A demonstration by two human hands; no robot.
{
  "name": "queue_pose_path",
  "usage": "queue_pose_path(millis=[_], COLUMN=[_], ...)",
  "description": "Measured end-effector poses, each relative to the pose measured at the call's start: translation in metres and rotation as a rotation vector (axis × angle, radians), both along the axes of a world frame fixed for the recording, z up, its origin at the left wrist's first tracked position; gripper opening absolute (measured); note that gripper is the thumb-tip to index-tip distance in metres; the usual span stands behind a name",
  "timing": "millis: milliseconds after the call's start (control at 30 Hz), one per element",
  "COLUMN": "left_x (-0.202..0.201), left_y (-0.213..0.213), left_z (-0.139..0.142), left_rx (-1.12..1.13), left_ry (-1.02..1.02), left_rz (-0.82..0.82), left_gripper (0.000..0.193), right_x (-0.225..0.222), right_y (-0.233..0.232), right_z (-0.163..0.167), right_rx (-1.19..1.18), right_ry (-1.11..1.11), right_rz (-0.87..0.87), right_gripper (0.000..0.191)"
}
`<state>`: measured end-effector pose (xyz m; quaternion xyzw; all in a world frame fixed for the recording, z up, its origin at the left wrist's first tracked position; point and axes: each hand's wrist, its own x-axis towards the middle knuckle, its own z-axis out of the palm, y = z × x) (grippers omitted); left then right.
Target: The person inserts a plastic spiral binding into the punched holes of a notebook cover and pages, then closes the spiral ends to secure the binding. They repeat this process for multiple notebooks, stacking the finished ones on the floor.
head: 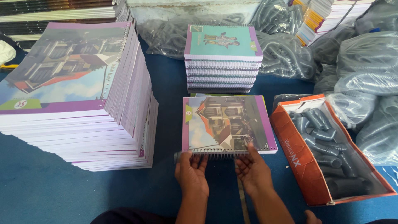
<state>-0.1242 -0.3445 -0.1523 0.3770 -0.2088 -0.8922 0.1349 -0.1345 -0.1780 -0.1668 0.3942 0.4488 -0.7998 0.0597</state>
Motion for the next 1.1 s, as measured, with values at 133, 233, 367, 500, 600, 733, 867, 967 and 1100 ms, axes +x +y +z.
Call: queue_pose_path(millis=[133,233,367,500,600,733,867,967,1100], left_x=[0.005,0.005,-0.002,-0.01,-0.011,-0.005,0.004,0.007,0.002], left_y=[0.003,0.002,-0.005,-0.007,-0.003,0.004,0.009,0.008,0.006], left_z=[-0.006,-0.008,-0.007,-0.007,-0.012,-0.018,-0.016,-0.01,-0.004], left_rx=[-0.032,-0.124,-0.247,-0.223,-0.071,0.006,-0.148,-0.245,-0.374], left_ry=[0.046,0.049,-0.188,-0.186,-0.123,0.067,0.05,-0.091,-0.291], left_rz=[-0.008,-0.016,-0.125,-0.222,-0.176,-0.021,0.01,-0.039,-0.176], left_gripper=[0.033,0.039,0.048,0.053,0.053,0.042,0.04,0.04,0.044], right_x=[0.003,0.004,0.01,0.013,0.011,0.009,0.014,0.02,0.021], right_y=[0.005,0.003,-0.002,-0.007,-0.006,-0.009,-0.012,-0.014,-0.012], right_z=[-0.006,-0.006,-0.007,-0.012,-0.013,-0.01,-0.004,0.001,0.006], right_rx=[0.007,-0.033,-0.174,-0.234,-0.172,-0.139,-0.229,-0.239,-0.079], right_ry=[-0.006,0.028,0.188,0.275,0.206,0.141,0.163,0.192,0.156], right_rz=[0.029,0.016,-0.002,-0.04,-0.044,-0.018,-0.055,-0.077,-0.014], right_gripper=[0.056,0.058,0.051,0.038,0.033,0.031,0.035,0.037,0.038])
